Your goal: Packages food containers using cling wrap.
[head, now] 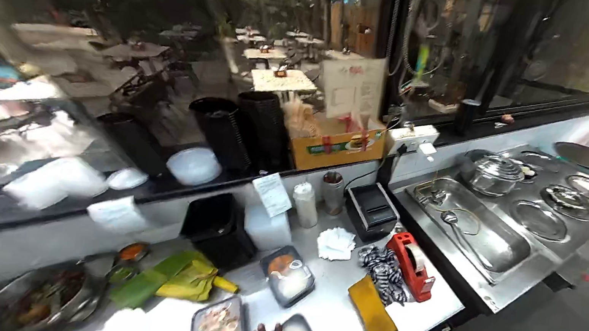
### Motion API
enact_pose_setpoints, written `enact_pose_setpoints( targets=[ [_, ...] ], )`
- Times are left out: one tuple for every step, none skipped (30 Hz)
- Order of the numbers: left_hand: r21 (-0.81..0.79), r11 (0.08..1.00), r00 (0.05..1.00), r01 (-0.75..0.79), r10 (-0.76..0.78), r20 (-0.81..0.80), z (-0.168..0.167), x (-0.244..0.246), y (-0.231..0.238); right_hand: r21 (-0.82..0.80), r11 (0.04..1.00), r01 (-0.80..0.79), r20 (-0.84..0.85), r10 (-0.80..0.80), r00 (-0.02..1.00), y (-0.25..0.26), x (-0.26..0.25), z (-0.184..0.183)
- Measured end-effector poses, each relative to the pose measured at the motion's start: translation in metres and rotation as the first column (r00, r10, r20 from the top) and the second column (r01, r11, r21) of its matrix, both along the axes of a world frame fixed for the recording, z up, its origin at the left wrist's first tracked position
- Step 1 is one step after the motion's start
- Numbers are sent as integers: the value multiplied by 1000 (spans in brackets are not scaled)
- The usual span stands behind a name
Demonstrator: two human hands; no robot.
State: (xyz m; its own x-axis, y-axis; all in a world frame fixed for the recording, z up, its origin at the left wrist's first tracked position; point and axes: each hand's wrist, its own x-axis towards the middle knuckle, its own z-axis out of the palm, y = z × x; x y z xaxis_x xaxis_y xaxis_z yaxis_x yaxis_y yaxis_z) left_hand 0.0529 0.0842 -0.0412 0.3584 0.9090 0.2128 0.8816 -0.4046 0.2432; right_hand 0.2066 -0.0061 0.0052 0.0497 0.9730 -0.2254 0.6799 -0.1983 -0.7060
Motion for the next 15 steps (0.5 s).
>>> enact_pose_setpoints(
  targets=[
    [-1,999,999,-41,41,32,-1,3,-4,-55,998,-2,3,2,1000,-1,9,6],
    [-21,996,995,-83,84,56,-4,5,-8,-75,997,-4,35,7,999,5,16,8],
    [-39,992,990,-119,122,71,-10,7,-11,-36,999,-8,91,11,996,13,20,5],
    [-49,989,986,-140,144,81,-16,10,-14,35,999,-16,150,11,989,23,22,-4],
    [-51,989,985,-141,145,93,-23,12,-16,130,990,-50,196,24,980,34,23,-17],
    [-45,991,986,-125,129,105,-29,13,-18,217,971,-103,216,55,975,44,22,-32],
    [-43,994,989,-97,101,111,-33,13,-18,273,947,-170,229,107,968,57,21,-45],
    [-51,997,992,-59,64,107,-35,12,-16,300,923,-243,253,168,953,69,17,-56],
    [-68,998,995,-20,27,100,-36,10,-16,304,903,-304,283,220,934,77,13,-66],
    [-91,996,995,15,-6,98,-36,8,-16,296,889,-349,309,257,916,82,9,-73],
    [-110,993,995,42,-31,95,-35,7,-14,295,881,-371,326,272,905,86,7,-78],
    [-122,990,994,66,-56,90,-33,5,-11,293,878,-379,343,274,899,89,6,-80],
    [-122,988,992,90,-79,94,-32,3,-5,300,876,-378,360,263,895,94,6,-79],
    [-128,986,991,106,-94,97,-31,2,0,315,872,-375,381,246,892,97,6,-79],
    [-145,983,990,115,-102,98,-30,2,2,328,866,-377,407,231,884,98,7,-78]
  ],
)
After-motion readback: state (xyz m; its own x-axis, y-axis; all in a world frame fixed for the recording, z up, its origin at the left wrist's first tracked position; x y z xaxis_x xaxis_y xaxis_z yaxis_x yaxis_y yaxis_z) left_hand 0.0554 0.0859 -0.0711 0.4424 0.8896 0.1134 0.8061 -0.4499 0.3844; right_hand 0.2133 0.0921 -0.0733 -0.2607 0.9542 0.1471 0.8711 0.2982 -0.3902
